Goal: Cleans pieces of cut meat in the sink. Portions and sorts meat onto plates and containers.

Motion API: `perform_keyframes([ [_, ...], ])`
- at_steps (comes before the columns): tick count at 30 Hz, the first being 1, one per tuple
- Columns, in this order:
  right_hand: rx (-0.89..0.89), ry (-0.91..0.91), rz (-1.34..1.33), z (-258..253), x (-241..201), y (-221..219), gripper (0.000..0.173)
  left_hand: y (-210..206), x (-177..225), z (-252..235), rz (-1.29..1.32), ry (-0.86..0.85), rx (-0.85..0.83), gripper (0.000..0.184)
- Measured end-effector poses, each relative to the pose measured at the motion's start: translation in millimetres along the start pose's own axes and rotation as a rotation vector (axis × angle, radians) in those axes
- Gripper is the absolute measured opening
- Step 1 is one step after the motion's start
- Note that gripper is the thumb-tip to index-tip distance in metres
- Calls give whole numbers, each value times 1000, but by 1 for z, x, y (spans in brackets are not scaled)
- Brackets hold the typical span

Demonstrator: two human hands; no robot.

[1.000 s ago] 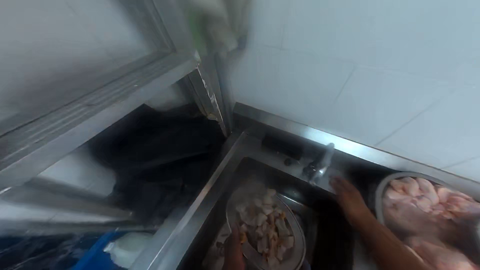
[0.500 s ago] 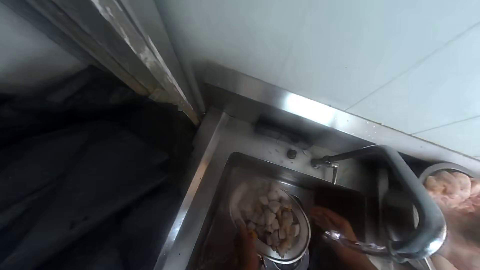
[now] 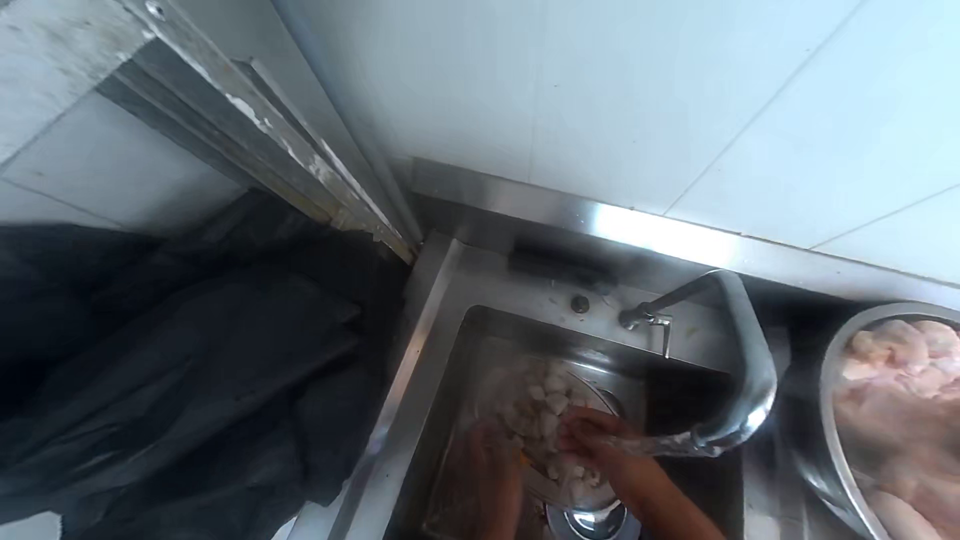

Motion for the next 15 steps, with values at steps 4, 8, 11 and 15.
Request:
perform_keyframes([
  [4, -42, 65, 29, 16, -21, -25, 26, -90, 42, 6, 657, 309, -411, 30],
  [8, -124, 12, -134, 25, -44, -22, 26, -125, 94, 46, 1101, 520, -823, 52],
  [11, -47, 157, 40, 14, -46, -13, 22, -114, 75, 39, 761, 508, -521, 51],
  [15, 14, 248, 753, -32, -41, 5, 30, -69, 49, -18, -88, -86, -273, 44],
])
Point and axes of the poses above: each hand's wrist, its own z-axis away from the middle knuckle, its own y-axis out of the back of the hand, x = y × z, the point moved 7 cm from there along -z, towards the middle knuckle, and after that the axes turned 3 degrees about y, right-handed, at the moved point
